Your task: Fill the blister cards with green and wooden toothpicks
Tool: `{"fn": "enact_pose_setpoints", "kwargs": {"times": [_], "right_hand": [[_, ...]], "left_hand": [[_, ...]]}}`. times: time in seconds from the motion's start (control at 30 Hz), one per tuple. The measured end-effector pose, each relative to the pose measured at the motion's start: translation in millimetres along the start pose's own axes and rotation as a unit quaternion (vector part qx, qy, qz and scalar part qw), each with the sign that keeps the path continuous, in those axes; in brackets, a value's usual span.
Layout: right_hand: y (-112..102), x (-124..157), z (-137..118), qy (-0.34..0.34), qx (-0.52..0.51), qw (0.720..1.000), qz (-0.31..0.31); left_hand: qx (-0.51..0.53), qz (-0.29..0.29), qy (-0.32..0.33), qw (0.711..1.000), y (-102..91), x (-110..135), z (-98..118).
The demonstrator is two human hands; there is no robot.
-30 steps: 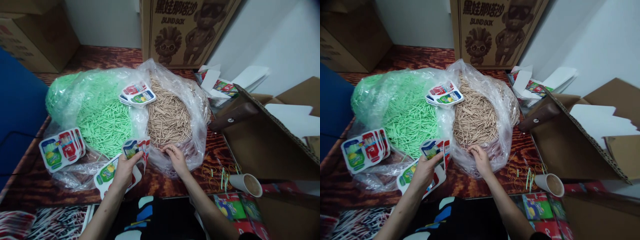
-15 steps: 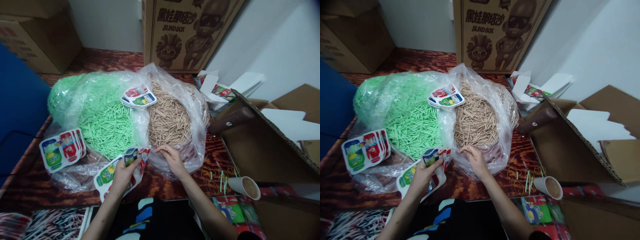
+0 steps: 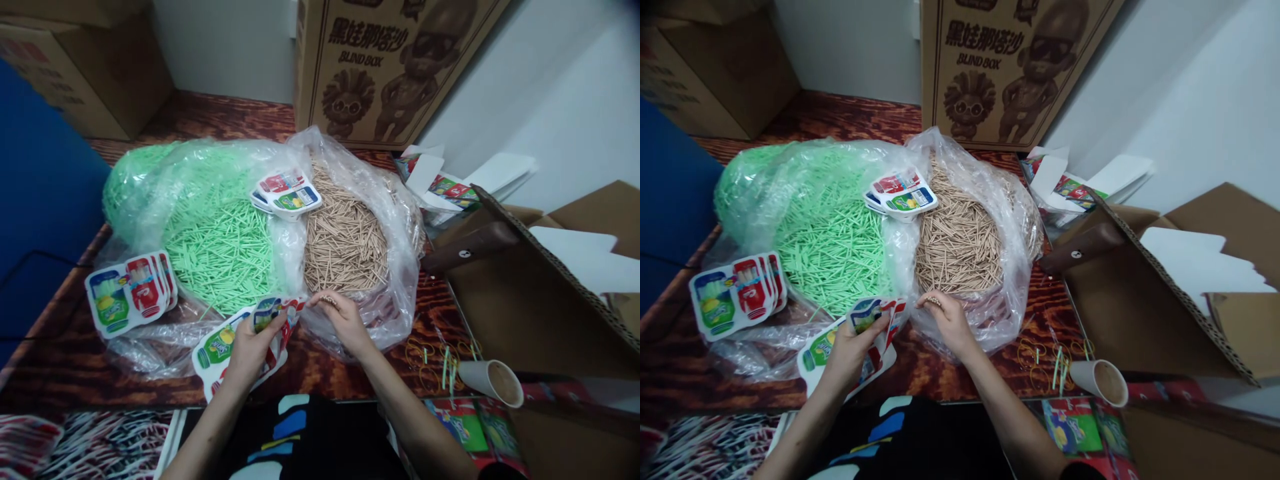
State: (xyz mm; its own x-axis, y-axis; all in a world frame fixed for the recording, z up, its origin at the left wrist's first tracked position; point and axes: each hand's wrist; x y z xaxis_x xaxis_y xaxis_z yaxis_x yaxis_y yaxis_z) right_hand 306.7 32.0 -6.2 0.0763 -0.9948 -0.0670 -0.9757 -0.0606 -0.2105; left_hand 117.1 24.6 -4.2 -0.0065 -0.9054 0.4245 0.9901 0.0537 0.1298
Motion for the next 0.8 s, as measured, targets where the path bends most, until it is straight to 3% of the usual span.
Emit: {"fn": "enact_pose_setpoints", "kwargs": {"times": [0.17, 0.53, 0.63, 0.8], "right_hand": [[1, -2, 1, -0.001, 0.009, 1.0, -0.001], [0, -12, -9, 0.0, -0.006, 1.0, 0.0], [-4, -25, -25, 0.029, -0.119, 0.992, 0.035], [-2, -46, -51, 0.097, -0.359, 0.928, 0.03]], "left_hand": [[-0.064, 0.005, 0.023, 0.998, 1.2, 3, 7], [-0.044, -0.007, 0.037, 0.998, 0.9, -3, 4], [-0.044, -0.01, 0.042, 0.998, 1.9, -3, 3], [-0.067, -0.009, 0.06, 0.996, 4.2, -1, 4]]}}
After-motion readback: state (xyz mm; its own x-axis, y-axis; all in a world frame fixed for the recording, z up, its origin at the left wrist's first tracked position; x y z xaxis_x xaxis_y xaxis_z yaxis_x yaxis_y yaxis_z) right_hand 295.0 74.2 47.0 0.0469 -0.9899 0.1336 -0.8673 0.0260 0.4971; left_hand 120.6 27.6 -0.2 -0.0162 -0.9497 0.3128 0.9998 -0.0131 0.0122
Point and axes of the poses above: each hand's wrist, its own x-axis away from the middle knuckle, its own y-axis out of the palm, z = x × y, and after that the axes turned 2 degrees about -y, right-handed
